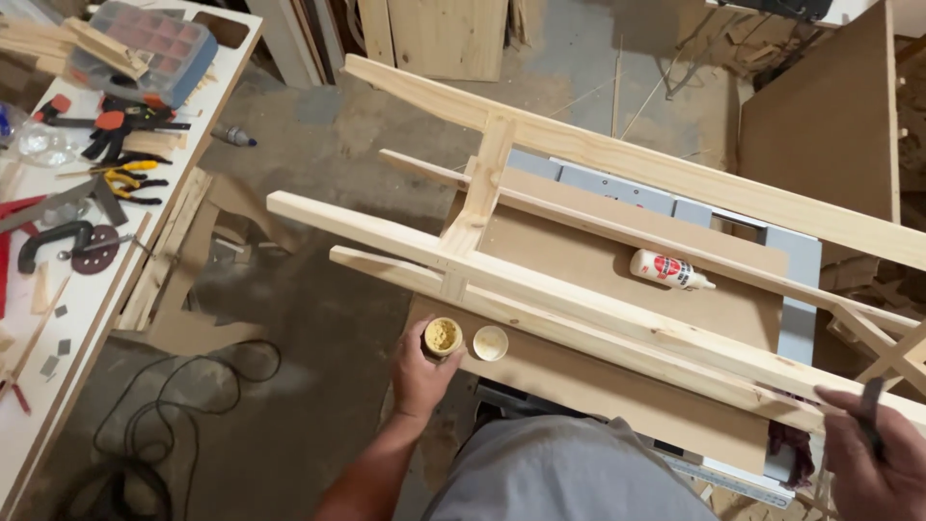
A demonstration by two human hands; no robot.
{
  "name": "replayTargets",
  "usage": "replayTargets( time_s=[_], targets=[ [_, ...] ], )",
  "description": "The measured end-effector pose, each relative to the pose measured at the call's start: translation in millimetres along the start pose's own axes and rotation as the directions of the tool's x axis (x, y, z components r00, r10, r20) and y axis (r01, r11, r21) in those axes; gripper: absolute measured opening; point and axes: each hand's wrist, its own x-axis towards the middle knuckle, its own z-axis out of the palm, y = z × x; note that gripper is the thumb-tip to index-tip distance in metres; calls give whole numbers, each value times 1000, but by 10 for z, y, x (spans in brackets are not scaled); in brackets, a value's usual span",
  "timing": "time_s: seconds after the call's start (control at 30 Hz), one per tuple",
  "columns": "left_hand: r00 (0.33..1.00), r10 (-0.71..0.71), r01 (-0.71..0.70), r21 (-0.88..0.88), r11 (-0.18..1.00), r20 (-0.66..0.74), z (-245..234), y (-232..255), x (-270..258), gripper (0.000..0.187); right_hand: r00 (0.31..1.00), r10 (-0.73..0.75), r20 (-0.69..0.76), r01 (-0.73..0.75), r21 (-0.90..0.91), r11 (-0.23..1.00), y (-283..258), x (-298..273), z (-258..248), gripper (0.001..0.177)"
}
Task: Applying wood filler to small holes and joints on a wooden frame
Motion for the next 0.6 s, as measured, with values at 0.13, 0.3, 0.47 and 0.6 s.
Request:
replayTargets(
  time_s=[0.13,0.3,0.47,0.6],
  targets=[
    [999,-40,40,70,997,-10,139,-98,-127,76,999,-36,-34,36,3,999,410,119,-113,30],
    [994,-62,50,130,990,87,85,-172,-138,94,999,-52,-12,49,-157,986,841,227,-337,25],
    [995,-11,10,10,1000,98,-174,-5,15,102,998,-6,-61,-3,-140,990,1113,356,-560,23],
    [966,219,-215,43,976,-136,-418,466,367,81,994,39,-103,-61,-220,974,1127,518,-780,22]
  ],
)
